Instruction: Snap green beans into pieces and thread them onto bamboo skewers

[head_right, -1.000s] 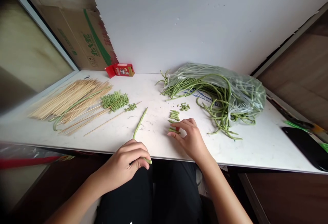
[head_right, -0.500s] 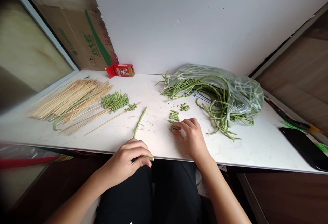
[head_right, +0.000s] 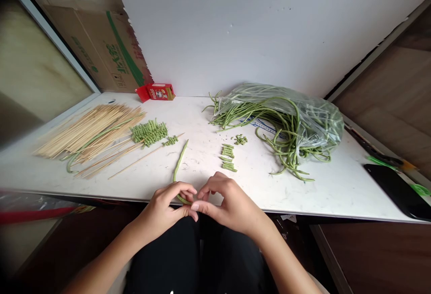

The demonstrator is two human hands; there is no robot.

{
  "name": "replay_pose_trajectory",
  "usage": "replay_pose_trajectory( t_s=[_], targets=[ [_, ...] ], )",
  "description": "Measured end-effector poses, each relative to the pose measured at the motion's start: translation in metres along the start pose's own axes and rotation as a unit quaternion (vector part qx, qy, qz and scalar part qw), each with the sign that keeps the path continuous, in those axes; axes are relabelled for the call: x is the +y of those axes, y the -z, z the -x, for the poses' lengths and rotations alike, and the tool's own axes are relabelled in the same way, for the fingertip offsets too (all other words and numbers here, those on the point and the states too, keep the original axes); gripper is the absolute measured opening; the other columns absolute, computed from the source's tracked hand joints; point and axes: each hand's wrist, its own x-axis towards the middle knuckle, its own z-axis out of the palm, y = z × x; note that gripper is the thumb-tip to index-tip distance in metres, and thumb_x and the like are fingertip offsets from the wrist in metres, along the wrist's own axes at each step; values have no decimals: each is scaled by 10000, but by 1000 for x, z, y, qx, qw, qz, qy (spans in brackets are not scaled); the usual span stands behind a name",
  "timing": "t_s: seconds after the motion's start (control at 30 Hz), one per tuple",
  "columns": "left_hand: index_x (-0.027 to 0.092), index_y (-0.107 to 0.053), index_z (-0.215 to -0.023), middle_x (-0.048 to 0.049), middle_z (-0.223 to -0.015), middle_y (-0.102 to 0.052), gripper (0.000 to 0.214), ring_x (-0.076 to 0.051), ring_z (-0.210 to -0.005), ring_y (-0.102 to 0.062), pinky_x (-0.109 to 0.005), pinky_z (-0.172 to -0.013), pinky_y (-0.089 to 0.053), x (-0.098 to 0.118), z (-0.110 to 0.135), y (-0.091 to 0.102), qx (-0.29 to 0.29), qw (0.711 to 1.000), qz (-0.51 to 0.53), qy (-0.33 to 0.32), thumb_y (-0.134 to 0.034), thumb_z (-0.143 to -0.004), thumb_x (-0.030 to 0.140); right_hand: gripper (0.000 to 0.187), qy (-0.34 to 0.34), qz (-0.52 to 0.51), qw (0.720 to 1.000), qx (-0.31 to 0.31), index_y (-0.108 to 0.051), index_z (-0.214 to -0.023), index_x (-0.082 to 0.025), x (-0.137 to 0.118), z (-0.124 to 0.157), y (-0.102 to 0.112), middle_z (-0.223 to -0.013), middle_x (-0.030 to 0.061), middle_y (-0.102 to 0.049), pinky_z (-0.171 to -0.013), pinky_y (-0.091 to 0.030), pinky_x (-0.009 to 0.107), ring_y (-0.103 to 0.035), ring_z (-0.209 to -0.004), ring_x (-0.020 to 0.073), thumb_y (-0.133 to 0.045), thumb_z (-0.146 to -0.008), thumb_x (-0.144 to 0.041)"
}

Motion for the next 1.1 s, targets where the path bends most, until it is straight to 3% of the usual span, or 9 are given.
replay_pose_trajectory(
  t_s=[0.2, 0.33, 0.47, 0.63, 0.87, 1.1],
  targets=[
    [223, -679, -1142, -12, -959, -755, 399, -178, -904, -733, -299, -838, -607, -1, 0, 0, 4, 999, -47, -26, -909, -816, 224, 263, -9, 12, 999, -42, -779, -961, -215, 2, 0, -6, -876, 56, -741, -794, -476, 325, -626, -877, 212, -690, -1015, -457],
    [211, -701, -1069, -19, -934, -770, 182, -194, -895, -709, -374, -905, -527, -2, -6, 5, 5, 989, -127, -76, -812, -925, 227, 260, -33, 26, 999, -24, -777, -968, -212, 8, 2, 5, -906, 66, -742, -813, -482, 332, -637, -893, 215, -660, -1036, -434],
    [200, -730, -1009, -1, -888, -763, 38, -169, -839, -677, -375, -893, -454, -2, -10, 4, 14, 981, -157, -116, -742, -978, 180, 241, -44, 34, 998, -9, -774, -956, -216, 7, 3, 11, -914, 64, -737, -836, -495, 339, -644, -915, 220, -679, -1024, -427],
    [196, -726, -967, 9, -859, -759, 58, -155, -789, -653, -364, -854, -443, -3, -9, -2, 17, 981, -144, -128, -719, -987, 142, 212, -24, 34, 999, -18, -787, -1036, -233, 6, 2, 4, -957, 60, -759, -850, -504, 344, -649, -941, 228, -764, -965, -432],
    [192, -726, -964, -21, -859, -764, 109, -174, -797, -668, -370, -832, -448, -4, -9, 0, 44, 975, -169, -139, -763, -976, 293, 119, 6, 40, 999, 2, -788, -1028, -239, 10, 1, 1, -962, 73, -759, -885, -515, 376, -641, -994, 254, -750, -981, -341],
    [199, -741, -958, -17, -856, -725, 86, -163, -801, -625, -353, -834, -426, -3, -9, 0, 27, 978, -166, -120, -691, -1020, 229, 86, 24, 47, 998, 36, -775, -1019, -236, 11, 0, -1, -965, 79, -742, -894, -507, 392, -631, -1002, 260, -759, -973, -307]
  ],
)
